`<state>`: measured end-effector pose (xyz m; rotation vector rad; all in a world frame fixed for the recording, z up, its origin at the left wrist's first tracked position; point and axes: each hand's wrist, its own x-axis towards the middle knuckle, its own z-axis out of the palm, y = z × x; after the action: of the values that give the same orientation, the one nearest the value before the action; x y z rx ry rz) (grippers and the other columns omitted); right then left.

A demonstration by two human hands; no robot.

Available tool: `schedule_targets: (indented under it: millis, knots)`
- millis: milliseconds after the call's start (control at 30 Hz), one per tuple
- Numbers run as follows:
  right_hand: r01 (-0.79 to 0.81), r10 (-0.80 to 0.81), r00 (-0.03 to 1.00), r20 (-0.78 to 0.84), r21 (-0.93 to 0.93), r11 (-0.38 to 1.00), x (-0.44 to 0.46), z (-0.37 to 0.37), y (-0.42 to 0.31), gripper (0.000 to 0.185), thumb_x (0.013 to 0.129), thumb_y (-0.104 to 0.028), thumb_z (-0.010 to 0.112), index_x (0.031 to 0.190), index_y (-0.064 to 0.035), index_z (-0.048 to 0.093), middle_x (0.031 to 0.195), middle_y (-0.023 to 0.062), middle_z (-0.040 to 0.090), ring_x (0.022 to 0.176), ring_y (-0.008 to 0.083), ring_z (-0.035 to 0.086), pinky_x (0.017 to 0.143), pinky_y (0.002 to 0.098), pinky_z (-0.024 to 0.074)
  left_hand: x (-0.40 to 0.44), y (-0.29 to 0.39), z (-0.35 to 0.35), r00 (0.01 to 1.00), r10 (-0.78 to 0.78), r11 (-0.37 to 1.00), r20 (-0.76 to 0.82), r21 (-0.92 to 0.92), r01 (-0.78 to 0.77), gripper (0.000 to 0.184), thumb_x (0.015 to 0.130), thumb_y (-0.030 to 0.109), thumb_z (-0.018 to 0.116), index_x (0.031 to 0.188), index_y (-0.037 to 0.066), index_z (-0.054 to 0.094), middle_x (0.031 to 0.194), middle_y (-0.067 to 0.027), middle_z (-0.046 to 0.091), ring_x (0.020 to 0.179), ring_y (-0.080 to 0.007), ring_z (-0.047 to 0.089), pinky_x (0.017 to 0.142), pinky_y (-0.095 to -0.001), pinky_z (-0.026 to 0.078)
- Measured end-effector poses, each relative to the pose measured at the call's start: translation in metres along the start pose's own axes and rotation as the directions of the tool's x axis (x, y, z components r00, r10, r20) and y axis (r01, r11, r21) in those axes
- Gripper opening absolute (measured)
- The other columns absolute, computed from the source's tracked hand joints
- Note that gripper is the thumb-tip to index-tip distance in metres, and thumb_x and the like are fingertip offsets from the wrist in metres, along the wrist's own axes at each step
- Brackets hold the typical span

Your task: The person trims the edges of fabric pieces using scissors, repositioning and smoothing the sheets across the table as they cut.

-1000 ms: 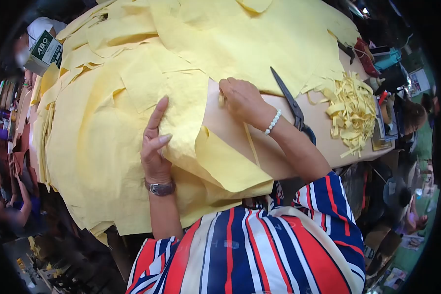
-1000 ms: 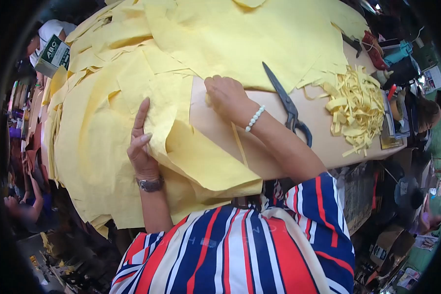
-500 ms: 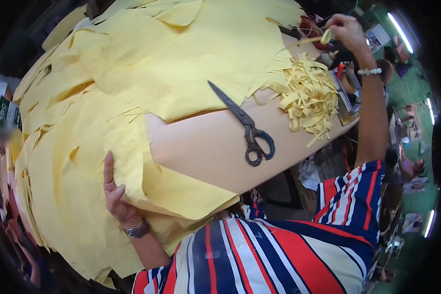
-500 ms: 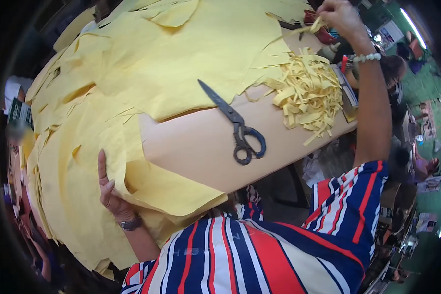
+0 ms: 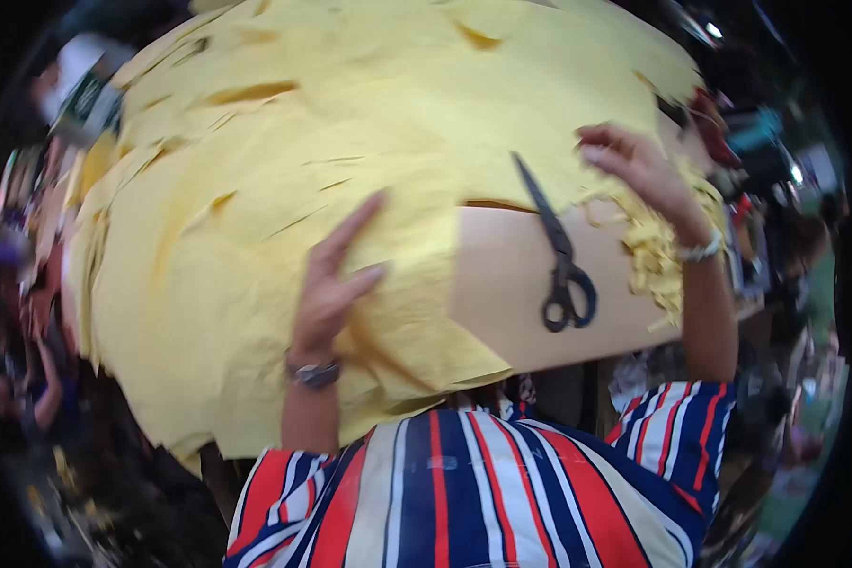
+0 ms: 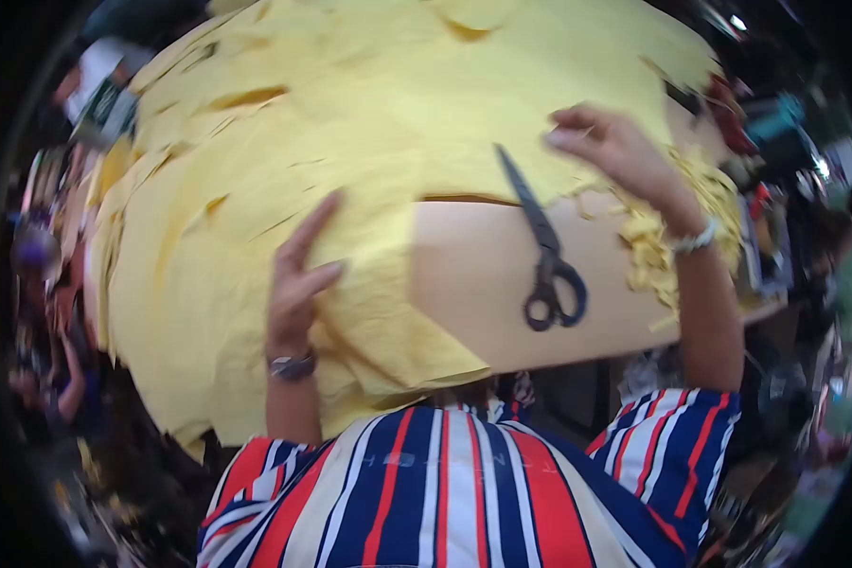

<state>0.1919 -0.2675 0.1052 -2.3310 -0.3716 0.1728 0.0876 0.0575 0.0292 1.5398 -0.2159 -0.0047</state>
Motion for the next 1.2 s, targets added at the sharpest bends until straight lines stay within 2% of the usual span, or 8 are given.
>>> schedule_targets:
  millis: [100, 233, 433, 567, 767, 900, 1100, 1200]
  knots:
    - [-0.222, 0.036, 0.949, 0.313, 0.585, 0.780, 0.002, 0.096, -0.037, 0.047, 0.074, -0.029, 0.069, 0.102, 0.0048, 0.054, 0.080, 0.0040, 0.057, 0.071, 0.0115, 0.054, 0.060, 0.0240, 0.0428, 0.008, 0.005, 0.018, 0.991, 0.037, 0.998, 0.128, 0.040, -0.042, 0.064, 0.072, -0.001, 0.057, 0.132, 0.001, 0.037, 0.136, -0.0117, 0.039, 0.125, -0.0188, 0.036, 0.104, -0.0293, 0.025]
    - [-0.142, 0.016, 0.984, 0.179, 0.718, 0.681, 0.013, 0.140, -0.044, 0.031, 0.075, -0.017, 0.066, 0.095, 0.0049, 0.055, 0.079, 0.0031, 0.056, 0.068, 0.0104, 0.052, 0.061, 0.0244, 0.0426, -0.013, 0.009, 0.014, 0.925, 0.345, 0.776, -0.160, 0.603, -0.185, 0.065, 0.074, 0.005, 0.062, 0.133, 0.000, 0.034, 0.136, -0.0170, 0.037, 0.125, -0.0276, 0.037, 0.104, -0.0326, 0.026]
    - [-0.009, 0.147, 0.985, -0.090, 0.826, 0.564, 0.013, 0.118, 0.015, 0.025, 0.077, -0.005, 0.062, 0.099, 0.0022, 0.052, 0.096, 0.0082, 0.058, 0.089, 0.0141, 0.055, 0.078, 0.0268, 0.0448, -0.112, 0.005, -0.091, 0.548, 0.537, 0.108, -0.641, 0.697, 0.709, 0.084, 0.073, 0.038, 0.068, 0.134, -0.003, 0.027, 0.135, -0.0204, 0.034, 0.126, -0.0358, 0.029, 0.102, -0.0484, 0.022]
    - [-0.041, 0.200, 0.976, -0.084, 0.833, 0.551, 0.008, 0.112, 0.007, 0.019, 0.077, -0.004, 0.063, 0.091, -0.0020, 0.050, 0.097, 0.0082, 0.057, 0.089, 0.0146, 0.056, 0.080, 0.0279, 0.0454, -0.134, -0.006, -0.115, 0.477, 0.499, 0.078, -0.724, 0.586, 0.807, 0.044, 0.081, 0.031, 0.060, 0.115, 0.004, 0.051, 0.126, -0.0137, 0.047, 0.124, -0.0324, 0.033, 0.102, -0.0509, 0.021]
    - [-0.146, 0.294, 0.954, -0.056, 0.770, 0.621, -0.006, 0.118, 0.010, 0.026, 0.075, -0.005, 0.064, 0.096, 0.0002, 0.050, 0.094, 0.0068, 0.058, 0.081, 0.0139, 0.057, 0.071, 0.0246, 0.0464, -0.116, 0.017, -0.139, 0.534, 0.620, 0.231, -0.576, 0.784, 0.577, 0.009, 0.082, 0.011, 0.055, 0.088, 0.005, 0.057, 0.090, -0.0090, 0.060, 0.091, -0.0293, 0.055, 0.088, -0.0436, 0.037]
    - [-0.002, 0.142, 0.984, -0.111, 0.781, 0.625, -0.030, 0.124, -0.036, 0.037, 0.075, -0.005, 0.064, 0.107, 0.0016, 0.048, 0.093, 0.0057, 0.058, 0.080, 0.0146, 0.059, 0.068, 0.0243, 0.0487, -0.070, 0.087, -0.213, 0.696, 0.696, -0.114, -0.174, 0.931, 0.347, 0.008, 0.080, 0.011, 0.057, 0.084, 0.005, 0.061, 0.083, -0.0100, 0.059, 0.080, -0.0284, 0.056, 0.070, -0.0376, 0.044]
    - [-0.172, 0.179, 0.980, 0.081, 0.791, 0.587, -0.056, 0.186, -0.049, 0.034, 0.082, -0.009, 0.060, 0.112, 0.0030, 0.050, 0.100, 0.0077, 0.059, 0.089, 0.0152, 0.058, 0.078, 0.0275, 0.0469, 0.053, 0.132, -0.380, 0.950, 0.310, -0.413, -0.031, 0.896, 0.164, 0.039, 0.069, 0.005, 0.051, 0.108, 0.004, 0.058, 0.105, -0.0163, 0.055, 0.106, -0.0287, 0.046, 0.093, -0.0438, 0.033]
    - [-0.293, 0.224, 0.955, 0.197, 0.753, 0.589, -0.064, 0.217, -0.063, 0.031, 0.086, -0.009, 0.053, 0.114, 0.0023, 0.049, 0.099, 0.0091, 0.059, 0.086, 0.0152, 0.059, 0.064, 0.0269, 0.0525, 0.097, 0.111, -0.359, 0.796, 0.593, -0.556, 0.119, 0.776, 0.299, 0.024, 0.074, 0.009, 0.050, 0.092, 0.003, 0.064, 0.115, -0.0177, 0.051, 0.112, -0.0329, 0.042, 0.095, -0.0455, 0.031]
